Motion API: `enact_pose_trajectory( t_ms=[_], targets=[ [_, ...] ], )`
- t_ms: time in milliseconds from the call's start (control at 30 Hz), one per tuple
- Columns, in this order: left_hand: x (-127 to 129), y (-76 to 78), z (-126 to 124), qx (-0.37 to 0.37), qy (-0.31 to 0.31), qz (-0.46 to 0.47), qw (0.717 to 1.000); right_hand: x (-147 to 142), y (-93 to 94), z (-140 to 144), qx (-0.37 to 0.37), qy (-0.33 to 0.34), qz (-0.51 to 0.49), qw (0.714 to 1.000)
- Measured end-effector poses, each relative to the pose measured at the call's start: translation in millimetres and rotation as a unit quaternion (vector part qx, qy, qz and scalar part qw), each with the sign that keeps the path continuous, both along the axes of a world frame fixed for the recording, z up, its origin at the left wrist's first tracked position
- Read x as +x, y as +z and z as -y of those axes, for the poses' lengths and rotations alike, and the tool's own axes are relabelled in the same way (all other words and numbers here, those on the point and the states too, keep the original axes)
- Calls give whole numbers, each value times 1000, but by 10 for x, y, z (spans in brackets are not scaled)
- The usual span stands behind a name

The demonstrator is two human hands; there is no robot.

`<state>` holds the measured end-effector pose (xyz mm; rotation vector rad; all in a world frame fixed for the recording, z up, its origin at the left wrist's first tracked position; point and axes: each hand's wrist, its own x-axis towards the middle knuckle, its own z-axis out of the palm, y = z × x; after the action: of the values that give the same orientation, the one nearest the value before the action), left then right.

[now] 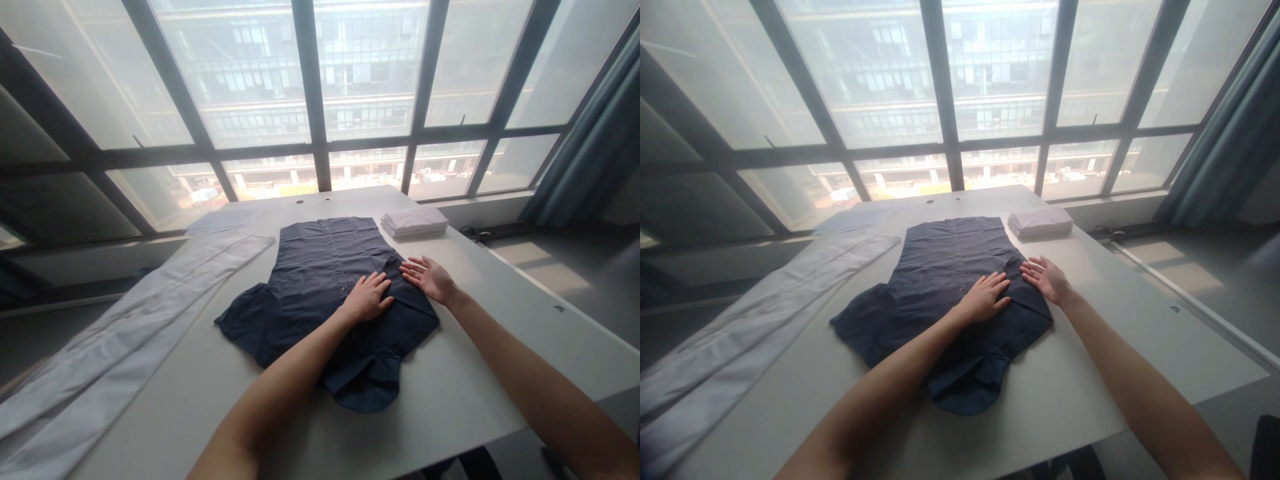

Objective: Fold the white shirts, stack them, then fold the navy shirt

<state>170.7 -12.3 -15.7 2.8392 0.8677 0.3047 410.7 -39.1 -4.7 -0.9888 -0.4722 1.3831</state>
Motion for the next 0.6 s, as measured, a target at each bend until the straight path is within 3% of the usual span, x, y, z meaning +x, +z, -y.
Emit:
enact_pose_trajectory(
  t_ms=[100,267,400,600],
  targets=[
    [-2,-23,-9,2,0,3,1000,11,61,18,36,-32,6,999],
    [-6,-1,6,-2,-1,2,1000,-95,138,103,73,78,-6,994],
    [-4,27,25,-6,2,2,1000,-174,58,107,44,164,23,985],
    [0,14,22,-4,-2,5,1000,-35,16,89,-12,201,67,977]
  ],
)
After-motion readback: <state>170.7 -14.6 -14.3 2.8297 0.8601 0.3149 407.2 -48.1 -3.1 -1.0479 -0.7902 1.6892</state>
